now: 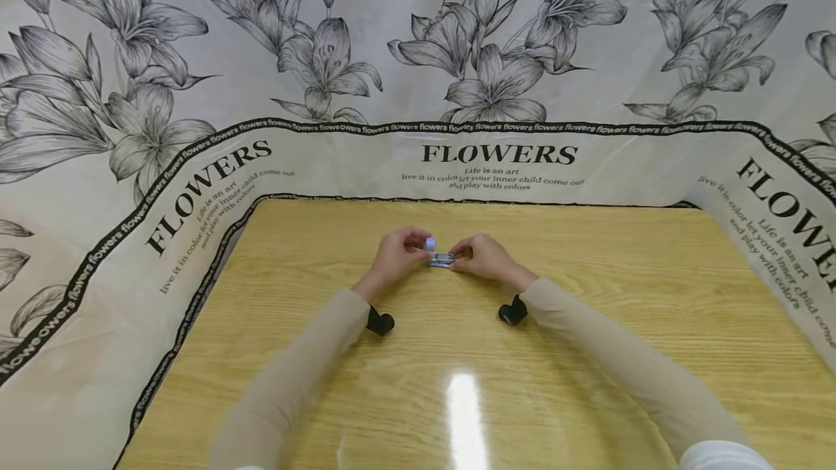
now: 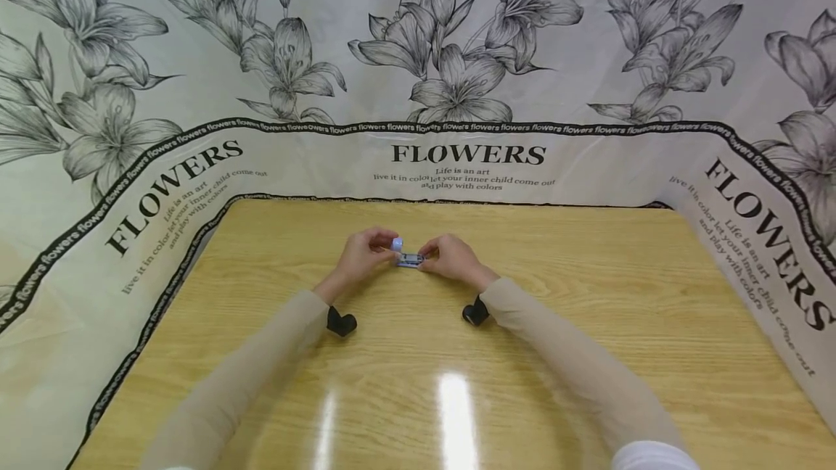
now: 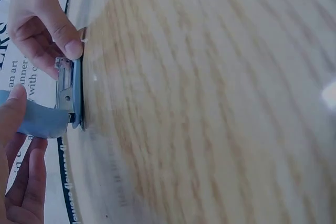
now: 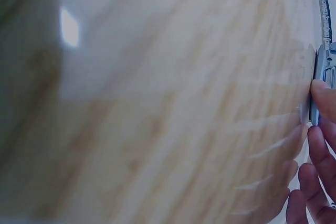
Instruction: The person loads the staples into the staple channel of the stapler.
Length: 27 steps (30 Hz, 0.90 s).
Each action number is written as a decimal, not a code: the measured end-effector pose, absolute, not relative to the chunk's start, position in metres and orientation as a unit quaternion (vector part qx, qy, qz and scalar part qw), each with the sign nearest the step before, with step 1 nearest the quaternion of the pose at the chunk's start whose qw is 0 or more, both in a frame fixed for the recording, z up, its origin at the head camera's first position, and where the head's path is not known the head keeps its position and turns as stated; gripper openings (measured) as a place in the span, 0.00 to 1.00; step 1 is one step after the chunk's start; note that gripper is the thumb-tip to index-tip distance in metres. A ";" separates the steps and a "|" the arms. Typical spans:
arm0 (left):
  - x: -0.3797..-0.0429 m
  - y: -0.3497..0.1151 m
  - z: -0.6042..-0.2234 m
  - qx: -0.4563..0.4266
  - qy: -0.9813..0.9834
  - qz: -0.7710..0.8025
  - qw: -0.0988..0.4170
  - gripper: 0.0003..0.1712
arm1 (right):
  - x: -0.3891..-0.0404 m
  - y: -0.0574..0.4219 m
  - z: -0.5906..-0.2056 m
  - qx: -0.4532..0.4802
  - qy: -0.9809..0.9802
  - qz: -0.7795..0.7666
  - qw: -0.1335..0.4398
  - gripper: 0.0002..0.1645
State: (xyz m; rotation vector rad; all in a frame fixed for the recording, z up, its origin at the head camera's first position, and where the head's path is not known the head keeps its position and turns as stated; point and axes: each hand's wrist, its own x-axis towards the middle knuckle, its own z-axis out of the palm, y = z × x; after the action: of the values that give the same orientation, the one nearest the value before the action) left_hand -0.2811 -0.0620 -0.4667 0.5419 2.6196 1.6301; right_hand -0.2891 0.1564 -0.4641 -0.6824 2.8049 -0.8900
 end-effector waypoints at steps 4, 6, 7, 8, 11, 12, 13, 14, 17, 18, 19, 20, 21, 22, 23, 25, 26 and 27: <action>-0.280 -0.059 -0.468 0.192 0.842 0.504 -0.002 0.15 | -0.287 0.156 -0.466 -0.230 0.926 -0.295 0.055 0.18; -0.279 -0.058 -0.468 0.211 0.849 0.484 -0.002 0.12 | -0.287 0.156 -0.467 -0.232 0.926 -0.295 0.052 0.19; -0.278 -0.057 -0.468 0.219 0.853 0.474 -0.004 0.11 | -0.286 0.156 -0.467 -0.233 0.925 -0.295 0.052 0.19; -0.278 -0.056 -0.468 0.222 0.855 0.468 -0.005 0.10 | -0.286 0.156 -0.468 -0.234 0.925 -0.295 0.052 0.19; -0.278 -0.055 -0.469 0.219 0.862 0.456 -0.017 0.11 | -0.287 0.155 -0.468 -0.241 0.922 -0.297 0.055 0.20; -0.277 -0.055 -0.470 0.215 0.863 0.457 -0.020 0.11 | -0.287 0.155 -0.468 -0.244 0.921 -0.297 0.055 0.20; -0.277 -0.054 -0.470 0.212 0.864 0.456 -0.022 0.11 | -0.287 0.154 -0.468 -0.245 0.921 -0.298 0.055 0.20; -0.277 -0.054 -0.471 0.214 0.865 0.453 -0.024 0.12 | -0.287 0.154 -0.467 -0.246 0.921 -0.297 0.053 0.20; -0.277 -0.053 -0.470 0.236 0.871 0.431 -0.029 0.12 | -0.286 0.155 -0.465 -0.242 0.924 -0.293 0.047 0.20; -0.277 -0.052 -0.469 0.244 0.872 0.423 -0.030 0.13 | -0.286 0.155 -0.465 -0.241 0.925 -0.292 0.046 0.20; -0.277 -0.052 -0.469 0.253 0.875 0.411 -0.032 0.13 | -0.286 0.156 -0.464 -0.242 0.925 -0.290 0.044 0.20; -0.277 -0.051 -0.469 0.262 0.877 0.402 -0.036 0.12 | -0.286 0.156 -0.464 -0.241 0.925 -0.289 0.044 0.20; -0.277 -0.051 -0.469 0.268 0.879 0.392 -0.039 0.12 | -0.287 0.156 -0.464 -0.241 0.925 -0.289 0.045 0.20; -0.278 -0.050 -0.469 0.272 0.883 0.380 -0.043 0.12 | -0.287 0.157 -0.464 -0.242 0.925 -0.290 0.046 0.20; -0.278 -0.049 -0.470 0.276 0.886 0.370 -0.047 0.12 | -0.287 0.157 -0.464 -0.242 0.925 -0.290 0.047 0.20; -0.280 -0.048 -0.470 0.285 0.890 0.353 -0.053 0.11 | -0.287 0.158 -0.464 -0.245 0.924 -0.289 0.046 0.20; -0.281 -0.047 -0.470 0.288 0.891 0.346 -0.053 0.10 | -0.287 0.158 -0.464 -0.243 0.925 -0.290 0.047 0.19; -0.282 -0.046 -0.469 0.293 0.892 0.339 -0.054 0.10 | -0.287 0.159 -0.464 -0.242 0.925 -0.289 0.046 0.19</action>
State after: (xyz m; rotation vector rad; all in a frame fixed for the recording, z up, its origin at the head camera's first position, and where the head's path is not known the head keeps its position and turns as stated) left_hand -0.2824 -0.0462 -0.4694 0.9539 2.9036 1.1022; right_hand -0.2874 0.1588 -0.4642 -0.7392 2.8230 -0.8829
